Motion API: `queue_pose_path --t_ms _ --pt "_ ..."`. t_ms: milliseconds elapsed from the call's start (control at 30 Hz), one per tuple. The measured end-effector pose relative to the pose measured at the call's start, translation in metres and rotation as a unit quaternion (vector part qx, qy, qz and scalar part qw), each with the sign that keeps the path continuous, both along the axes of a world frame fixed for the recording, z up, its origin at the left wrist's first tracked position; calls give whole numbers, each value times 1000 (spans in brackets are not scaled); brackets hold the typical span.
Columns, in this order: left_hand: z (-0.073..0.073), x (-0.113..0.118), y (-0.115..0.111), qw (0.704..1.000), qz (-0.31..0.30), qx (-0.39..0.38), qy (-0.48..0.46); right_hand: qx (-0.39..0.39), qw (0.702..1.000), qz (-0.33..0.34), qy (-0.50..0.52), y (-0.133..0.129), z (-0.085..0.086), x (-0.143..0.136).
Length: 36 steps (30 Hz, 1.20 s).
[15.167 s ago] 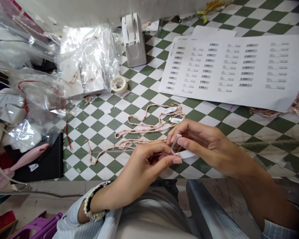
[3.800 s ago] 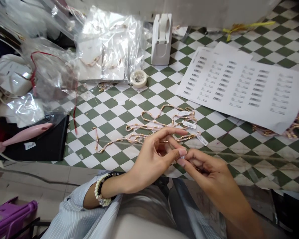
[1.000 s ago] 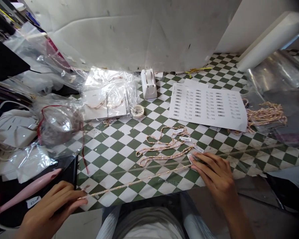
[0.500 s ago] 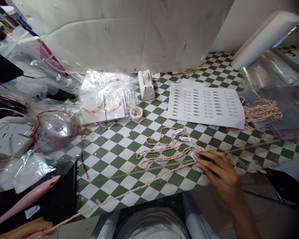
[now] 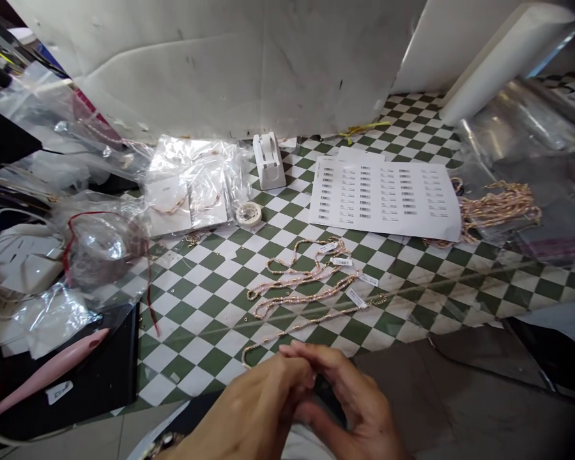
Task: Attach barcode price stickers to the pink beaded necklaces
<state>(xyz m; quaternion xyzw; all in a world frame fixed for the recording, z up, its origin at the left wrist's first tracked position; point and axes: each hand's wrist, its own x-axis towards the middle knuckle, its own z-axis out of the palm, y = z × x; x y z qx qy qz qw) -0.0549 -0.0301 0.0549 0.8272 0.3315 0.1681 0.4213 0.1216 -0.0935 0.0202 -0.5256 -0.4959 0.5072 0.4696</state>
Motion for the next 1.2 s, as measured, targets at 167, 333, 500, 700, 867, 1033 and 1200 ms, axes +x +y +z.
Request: queue_pose_path --t_ms 167,333,500,700,867,1033,1200 --pt "1 34 8 999 11 35 20 -23 995 -85 47 7 -19 11" --pt "-14 67 17 993 115 -36 -16 129 957 -229 -122 12 -33 18" --pt "-31 86 22 965 142 -188 -112 120 939 -294 -135 13 -41 30" --pt "-37 97 24 956 171 -185 -153 111 940 -296 -130 11 -41 41" --pt "-36 99 26 960 171 -174 -137 133 935 -286 -163 11 -45 44" --pt "-35 101 26 964 162 -185 -105 169 928 -254 -212 11 -42 52" --pt "-33 111 20 920 200 -311 -133 243 896 -226 -296 7 -40 62"
